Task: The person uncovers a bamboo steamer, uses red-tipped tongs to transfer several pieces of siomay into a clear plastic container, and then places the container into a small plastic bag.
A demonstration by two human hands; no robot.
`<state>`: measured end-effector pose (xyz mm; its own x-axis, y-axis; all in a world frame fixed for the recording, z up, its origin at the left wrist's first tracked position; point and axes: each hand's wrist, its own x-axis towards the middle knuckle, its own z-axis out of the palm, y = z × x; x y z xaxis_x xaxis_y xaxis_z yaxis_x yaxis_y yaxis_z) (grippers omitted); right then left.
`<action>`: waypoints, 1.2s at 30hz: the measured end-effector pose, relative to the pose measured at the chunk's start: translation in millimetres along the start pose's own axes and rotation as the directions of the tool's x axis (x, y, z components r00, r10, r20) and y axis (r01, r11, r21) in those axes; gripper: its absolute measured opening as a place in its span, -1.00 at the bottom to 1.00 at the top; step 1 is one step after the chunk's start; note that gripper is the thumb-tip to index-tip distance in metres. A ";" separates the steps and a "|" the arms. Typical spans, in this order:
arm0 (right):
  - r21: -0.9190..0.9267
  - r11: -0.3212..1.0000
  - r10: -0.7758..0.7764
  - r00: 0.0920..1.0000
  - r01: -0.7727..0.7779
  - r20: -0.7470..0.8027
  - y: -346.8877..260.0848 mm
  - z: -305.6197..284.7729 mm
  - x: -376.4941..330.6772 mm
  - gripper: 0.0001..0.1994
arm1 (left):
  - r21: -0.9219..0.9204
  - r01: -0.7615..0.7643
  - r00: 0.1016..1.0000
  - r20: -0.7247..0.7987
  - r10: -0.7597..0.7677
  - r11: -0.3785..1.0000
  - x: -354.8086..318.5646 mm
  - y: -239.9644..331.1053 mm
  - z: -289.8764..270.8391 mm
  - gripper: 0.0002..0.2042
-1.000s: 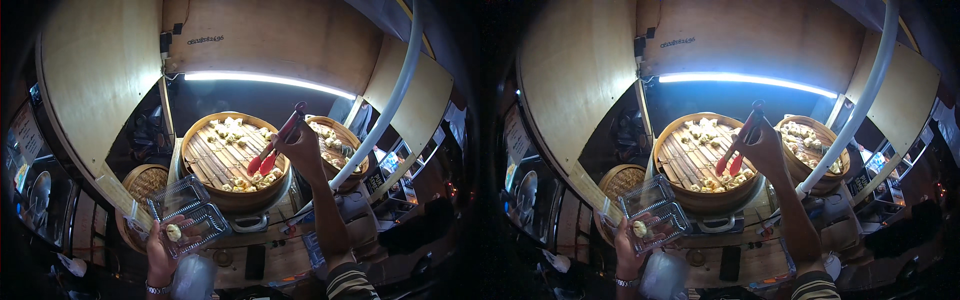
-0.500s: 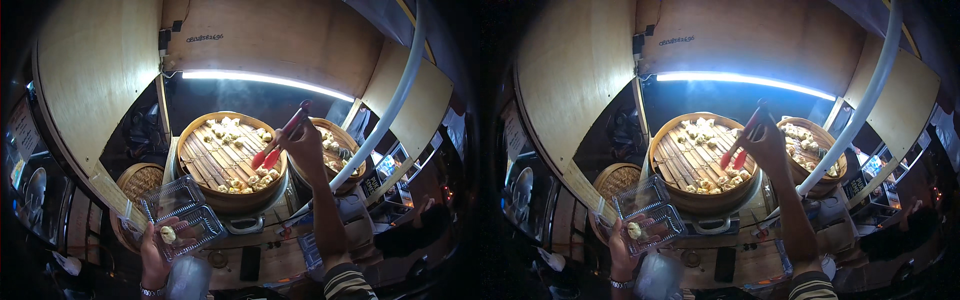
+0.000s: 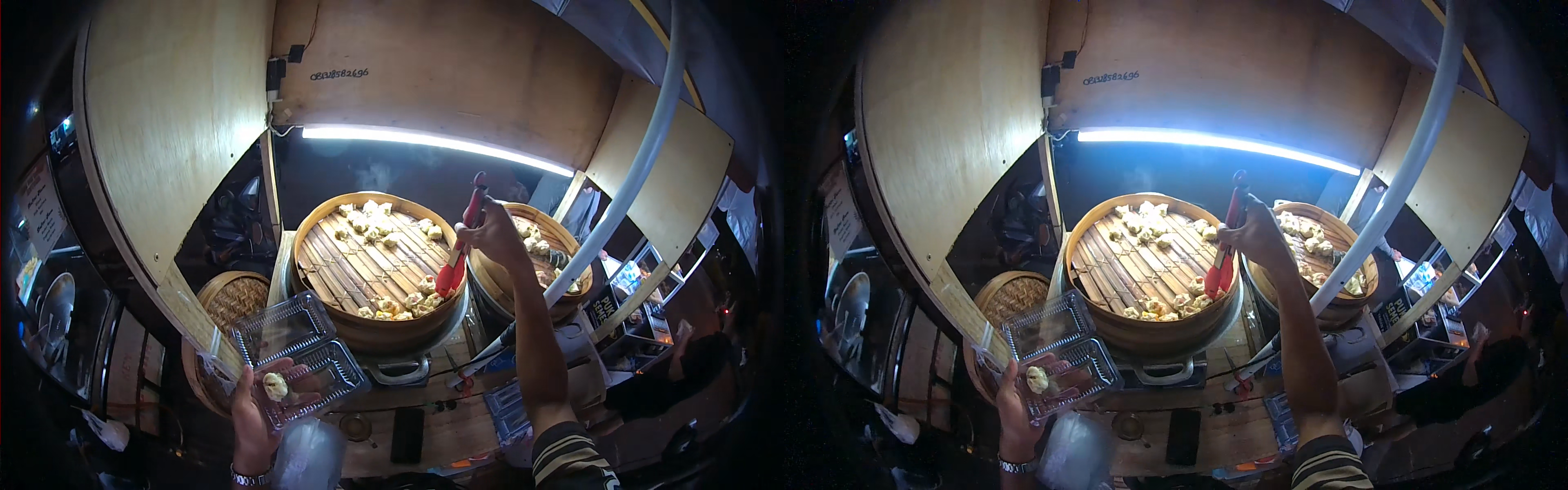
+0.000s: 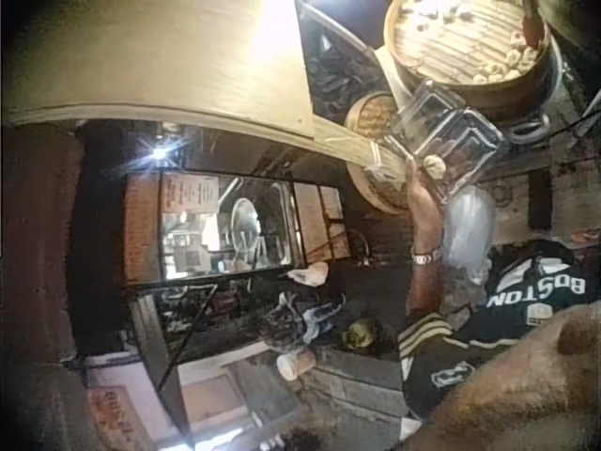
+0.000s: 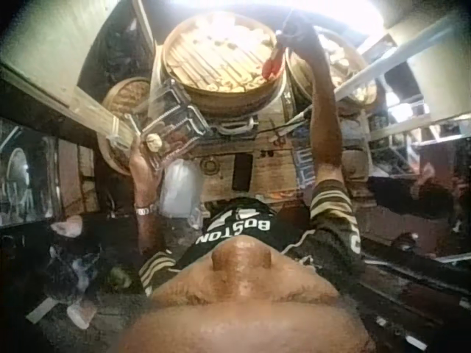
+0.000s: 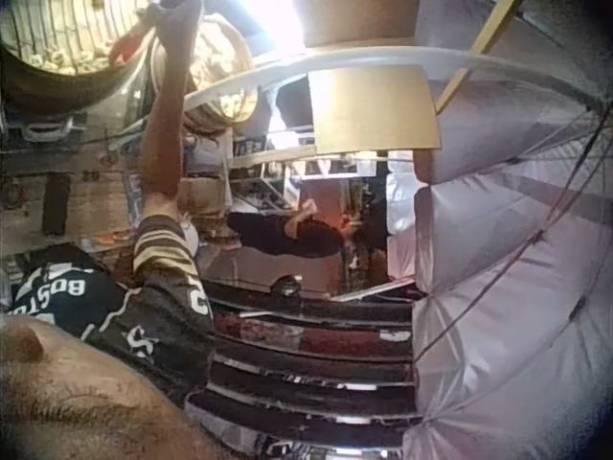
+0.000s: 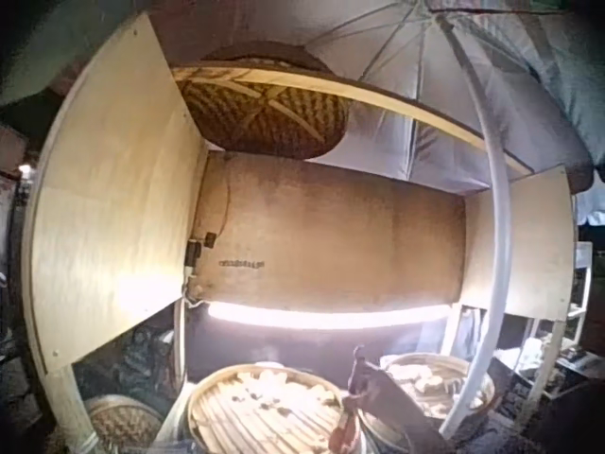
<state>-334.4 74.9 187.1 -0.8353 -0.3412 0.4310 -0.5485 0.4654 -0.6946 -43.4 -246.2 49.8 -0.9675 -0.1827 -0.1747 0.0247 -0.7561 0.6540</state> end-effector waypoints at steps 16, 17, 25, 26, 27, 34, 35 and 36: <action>0.233 0.970 -0.001 0.963 0.066 -0.268 -64.3 -15.7 -3.1 -0.76 | 0.089 0.054 0.993 0.097 -0.062 0.995 15.9 -4.5 -7.8 -0.40; 0.292 0.953 -0.017 0.974 0.084 -0.226 -74.1 -10.9 -8.0 -0.78 | 0.119 0.063 0.989 0.123 -0.077 0.991 17.0 -6.2 -8.3 -0.40; 0.360 0.933 -0.055 0.992 0.011 0.111 -165.2 59.9 -57.3 -0.79 | 0.168 0.068 0.976 0.195 -0.101 0.983 6.3 -6.2 6.7 -0.38; 0.338 0.941 -0.062 0.987 0.008 0.150 -170.6 66.3 -61.1 -0.77 | 0.177 0.071 0.973 0.204 -0.107 0.982 3.6 -5.4 9.8 -0.38; 0.325 0.945 -0.081 0.984 0.026 0.157 -175.8 74.6 -64.8 -0.77 | 0.163 0.072 0.974 0.202 -0.105 0.984 1.2 -5.5 12.9 -0.39; 0.329 0.920 -0.240 0.970 0.213 0.041 -195.9 54.6 -101.6 -0.61 | 0.223 0.100 0.966 0.211 -0.149 0.970 -11.7 -3.7 19.7 -0.42; 0.353 0.889 -0.286 0.956 0.290 -0.064 -197.0 44.1 -113.3 -0.60 | 0.191 0.118 0.969 0.193 -0.155 0.975 -18.4 0.5 18.1 -0.42; 0.371 0.851 -0.334 0.928 0.372 -0.165 -196.9 32.9 -125.2 -0.59 | 0.158 0.131 0.973 0.168 -0.158 0.979 -26.2 6.2 17.2 -0.42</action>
<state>-120.6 -0.9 251.0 -0.5982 -0.3374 0.7268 -0.7639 -0.0340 -0.6445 -22.2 -235.2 71.0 -0.9877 0.0472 -0.1492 -0.1425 -0.6646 0.7335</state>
